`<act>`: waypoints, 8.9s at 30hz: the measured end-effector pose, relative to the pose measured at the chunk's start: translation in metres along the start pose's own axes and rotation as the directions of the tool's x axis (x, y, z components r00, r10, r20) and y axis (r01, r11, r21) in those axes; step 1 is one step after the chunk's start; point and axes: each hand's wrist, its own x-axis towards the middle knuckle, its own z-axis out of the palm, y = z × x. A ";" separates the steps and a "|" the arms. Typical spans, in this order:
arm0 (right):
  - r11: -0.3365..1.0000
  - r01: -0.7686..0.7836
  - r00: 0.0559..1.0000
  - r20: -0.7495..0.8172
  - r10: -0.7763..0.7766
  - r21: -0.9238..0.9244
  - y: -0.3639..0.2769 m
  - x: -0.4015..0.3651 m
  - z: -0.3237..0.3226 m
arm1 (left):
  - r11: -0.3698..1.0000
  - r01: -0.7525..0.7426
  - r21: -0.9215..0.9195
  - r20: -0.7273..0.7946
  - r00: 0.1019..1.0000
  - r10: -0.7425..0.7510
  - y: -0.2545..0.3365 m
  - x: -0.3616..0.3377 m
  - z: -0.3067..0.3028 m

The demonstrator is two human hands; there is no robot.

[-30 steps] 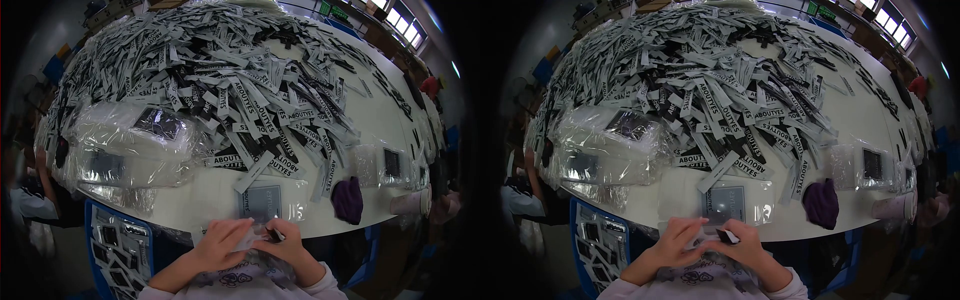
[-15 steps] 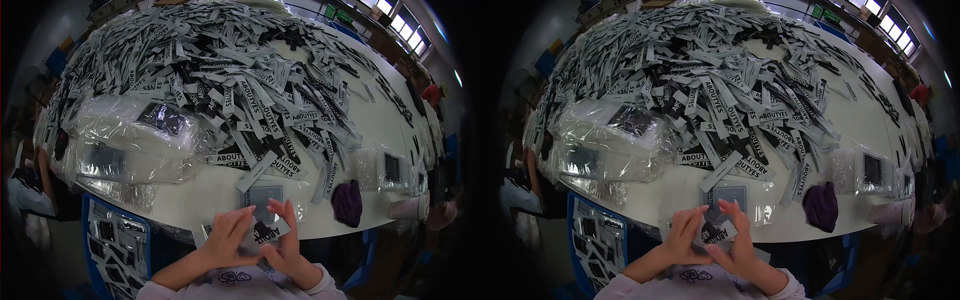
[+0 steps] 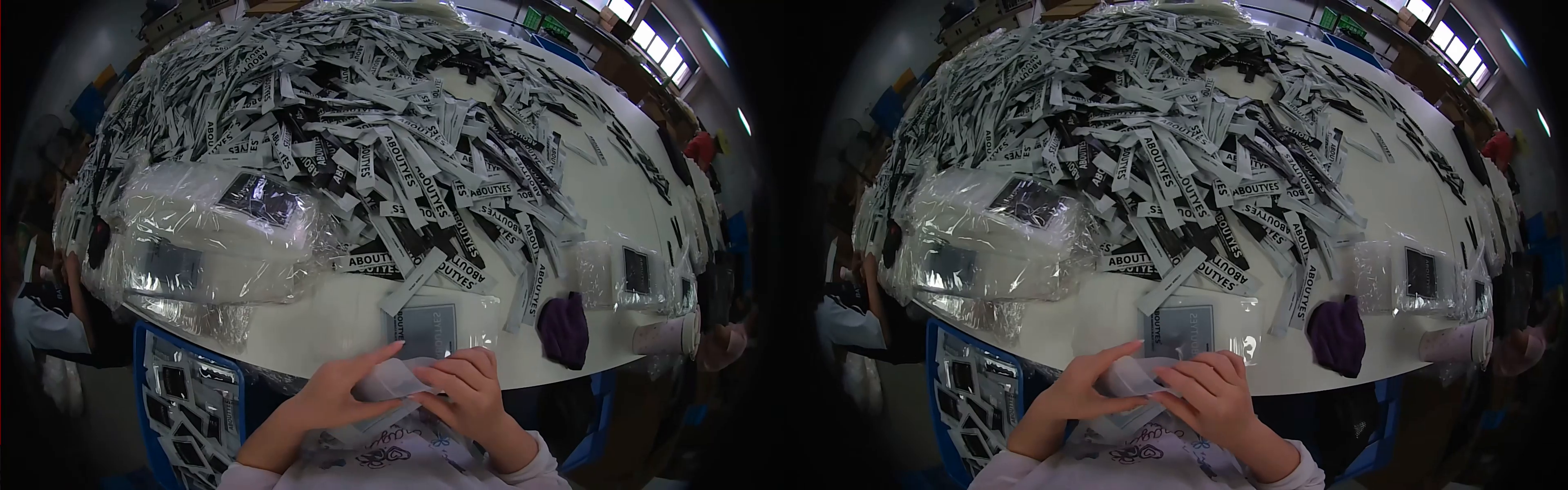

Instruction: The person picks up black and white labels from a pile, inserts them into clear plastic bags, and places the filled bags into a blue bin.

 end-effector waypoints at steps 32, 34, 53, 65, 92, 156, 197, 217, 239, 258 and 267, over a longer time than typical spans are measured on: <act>0.843 0.435 0.891 0.283 -0.354 -0.316 0.084 0.078 0.051 | 0.560 0.810 0.173 -0.679 0.510 -0.528 -0.038 -0.203 -0.119; 0.825 0.527 0.843 0.248 -0.477 -0.202 0.086 0.082 0.052 | 0.361 0.791 0.494 -0.708 0.607 -0.361 -0.064 -0.220 -0.092; 0.814 -0.575 0.812 -0.182 0.555 -0.085 0.102 0.032 -0.072 | 0.704 -0.368 0.608 0.119 0.918 0.377 -0.033 0.035 0.063; 0.304 -0.458 0.553 0.000 0.833 0.836 0.064 -0.045 -0.100 | 0.734 -0.319 0.599 0.061 0.933 0.356 -0.035 0.031 0.053; 0.702 -0.266 0.535 -0.505 0.678 0.661 0.082 -0.070 0.008 | 0.783 -0.381 0.492 -0.231 0.810 0.539 0.010 0.022 0.045; 0.978 0.020 0.987 0.150 -0.052 0.209 0.009 -0.009 0.003 | 0.796 -0.351 0.494 -0.073 0.895 0.440 0.002 0.007 0.029; 0.935 -0.082 0.997 -0.022 0.079 -0.346 0.097 0.110 0.067 | 0.674 0.601 0.430 -0.485 0.783 -0.389 -0.026 -0.159 -0.077; 0.999 -0.022 0.990 0.137 0.025 -0.025 0.107 0.091 -0.010 | 0.818 -0.236 0.524 -0.210 0.895 0.393 -0.025 0.050 0.042; 0.851 0.502 0.817 0.406 -0.409 -0.154 0.093 0.129 0.032 | 0.723 -0.311 0.617 0.075 0.938 0.340 -0.046 0.036 0.061; 0.658 -0.201 0.550 -0.473 0.689 0.725 0.091 -0.069 0.012 | 0.903 -0.224 0.367 -0.212 0.925 0.316 0.012 0.031 0.043; 0.804 -0.542 0.436 -0.736 0.518 0.245 0.119 -0.075 -0.060 | 0.823 -0.186 0.537 -0.068 0.963 0.262 -0.029 0.038 0.070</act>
